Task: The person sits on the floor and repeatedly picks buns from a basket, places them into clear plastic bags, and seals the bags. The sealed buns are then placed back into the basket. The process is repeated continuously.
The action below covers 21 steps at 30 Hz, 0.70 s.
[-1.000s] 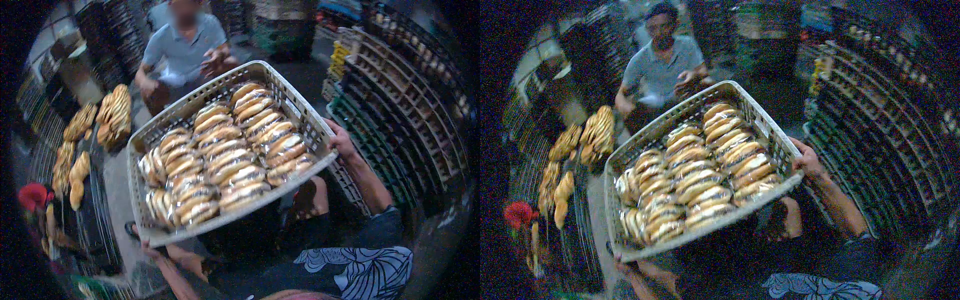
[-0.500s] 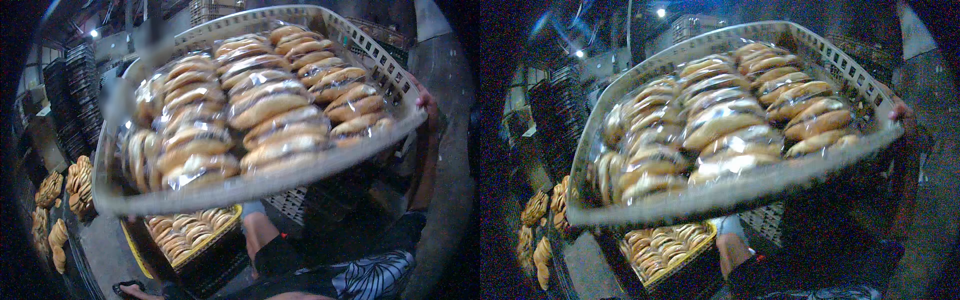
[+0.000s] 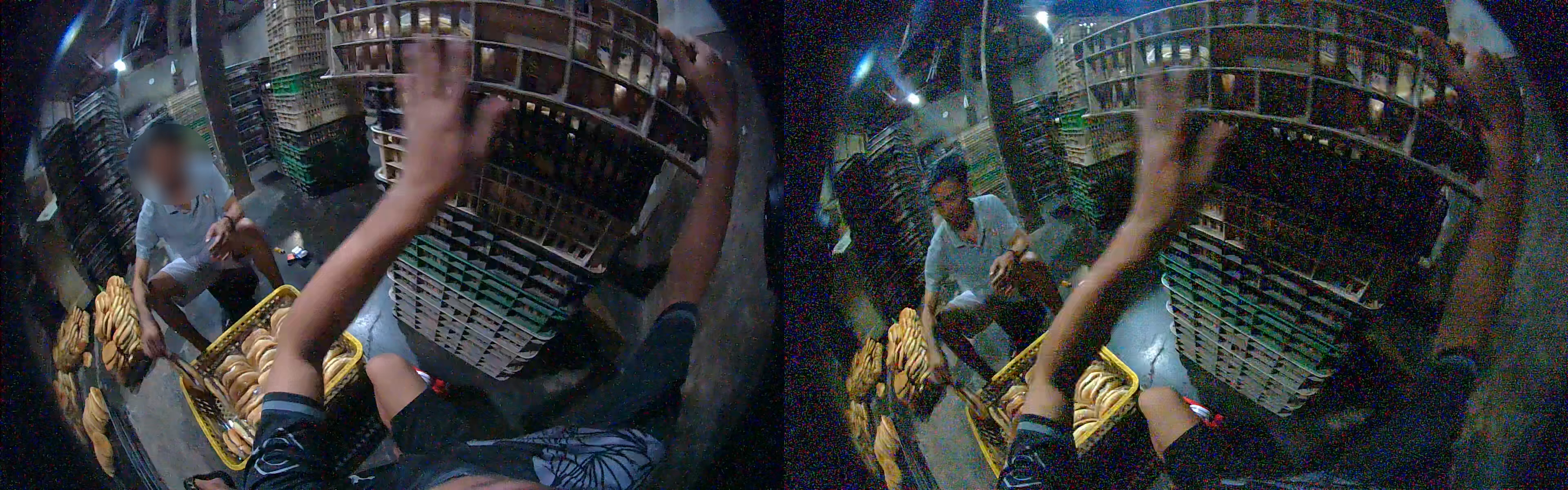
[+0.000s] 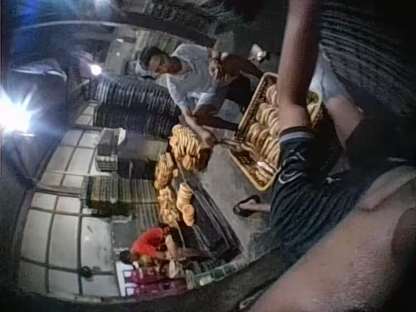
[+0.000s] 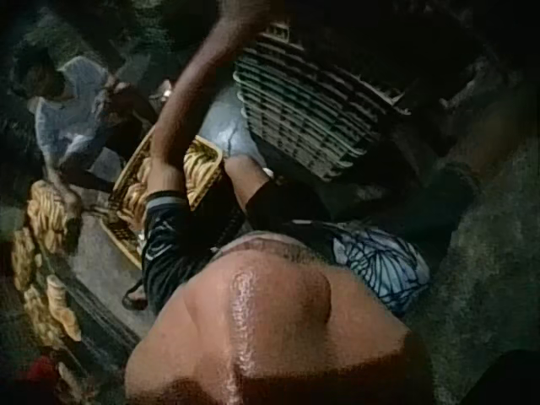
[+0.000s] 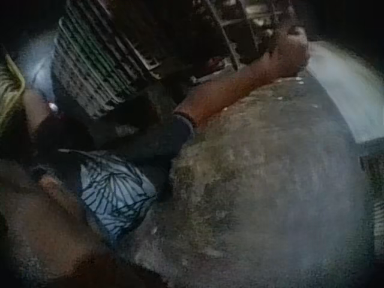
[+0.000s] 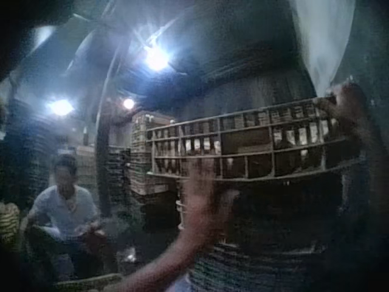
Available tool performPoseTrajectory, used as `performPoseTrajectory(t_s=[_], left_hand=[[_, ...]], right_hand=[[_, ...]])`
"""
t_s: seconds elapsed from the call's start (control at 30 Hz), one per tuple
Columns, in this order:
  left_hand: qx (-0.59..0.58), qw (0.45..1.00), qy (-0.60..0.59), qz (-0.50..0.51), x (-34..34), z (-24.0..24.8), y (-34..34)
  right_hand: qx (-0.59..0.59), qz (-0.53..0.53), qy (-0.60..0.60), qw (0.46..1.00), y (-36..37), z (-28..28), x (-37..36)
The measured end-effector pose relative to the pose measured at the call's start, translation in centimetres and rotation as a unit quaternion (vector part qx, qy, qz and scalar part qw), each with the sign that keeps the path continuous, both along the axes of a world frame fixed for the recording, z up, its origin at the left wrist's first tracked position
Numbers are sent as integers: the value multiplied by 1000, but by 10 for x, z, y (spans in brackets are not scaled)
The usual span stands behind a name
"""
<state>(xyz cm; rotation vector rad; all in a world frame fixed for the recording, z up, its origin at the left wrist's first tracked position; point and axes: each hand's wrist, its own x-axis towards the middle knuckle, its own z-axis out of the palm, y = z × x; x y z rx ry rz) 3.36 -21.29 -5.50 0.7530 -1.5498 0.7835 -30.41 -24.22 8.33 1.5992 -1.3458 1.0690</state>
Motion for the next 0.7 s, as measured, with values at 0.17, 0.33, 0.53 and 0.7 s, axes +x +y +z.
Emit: performPoseTrajectory(t_s=[0.17, 0.33, 0.53, 0.7], left_hand=[[45, 989, -79, 115, -17, 6, -90], [-3, 996, -55, 76, -17, 22, -148], [-27, 995, -62, 75, -11, 35, -176], [25, 997, -40, 60, -8, 35, -164]], right_hand=[[-34, -32, -32, 998, -17, -7, 47], [-263, -97, -1, 960, -48, -1, 80], [-238, -80, 48, 967, -58, 15, 94], [-160, -78, 26, 984, -73, 31, 97]])
